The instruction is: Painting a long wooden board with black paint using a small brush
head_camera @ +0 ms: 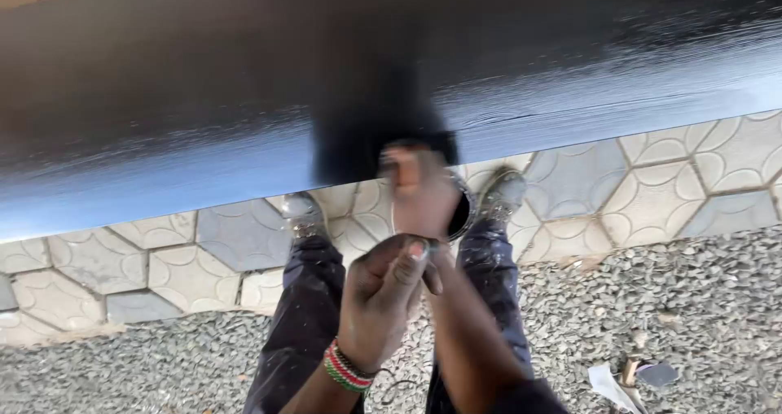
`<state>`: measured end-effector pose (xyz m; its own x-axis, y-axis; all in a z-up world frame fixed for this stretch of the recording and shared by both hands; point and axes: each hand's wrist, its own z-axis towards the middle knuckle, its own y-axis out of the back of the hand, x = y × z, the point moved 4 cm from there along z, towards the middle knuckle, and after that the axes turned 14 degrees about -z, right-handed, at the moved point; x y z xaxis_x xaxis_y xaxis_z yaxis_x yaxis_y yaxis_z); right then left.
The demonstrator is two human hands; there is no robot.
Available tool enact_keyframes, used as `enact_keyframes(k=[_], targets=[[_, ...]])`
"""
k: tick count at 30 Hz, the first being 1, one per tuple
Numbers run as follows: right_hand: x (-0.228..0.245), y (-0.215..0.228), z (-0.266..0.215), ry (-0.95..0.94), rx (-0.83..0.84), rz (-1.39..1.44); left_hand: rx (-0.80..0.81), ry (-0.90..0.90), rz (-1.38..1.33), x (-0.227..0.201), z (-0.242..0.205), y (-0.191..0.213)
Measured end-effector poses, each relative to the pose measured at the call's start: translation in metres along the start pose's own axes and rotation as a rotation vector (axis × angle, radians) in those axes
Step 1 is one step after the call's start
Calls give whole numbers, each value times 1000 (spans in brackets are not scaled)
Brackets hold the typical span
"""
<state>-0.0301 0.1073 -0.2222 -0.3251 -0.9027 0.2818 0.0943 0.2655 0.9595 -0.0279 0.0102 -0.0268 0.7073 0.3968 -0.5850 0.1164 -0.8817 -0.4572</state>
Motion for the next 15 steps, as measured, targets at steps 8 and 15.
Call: enact_keyframes(k=[8, 15], targets=[[80, -4, -5, 234, 30, -5, -73, -66, 74, -17, 8, 16], [-342, 72, 101, -70, -45, -229, -32, 87, 32, 67, 45, -79]])
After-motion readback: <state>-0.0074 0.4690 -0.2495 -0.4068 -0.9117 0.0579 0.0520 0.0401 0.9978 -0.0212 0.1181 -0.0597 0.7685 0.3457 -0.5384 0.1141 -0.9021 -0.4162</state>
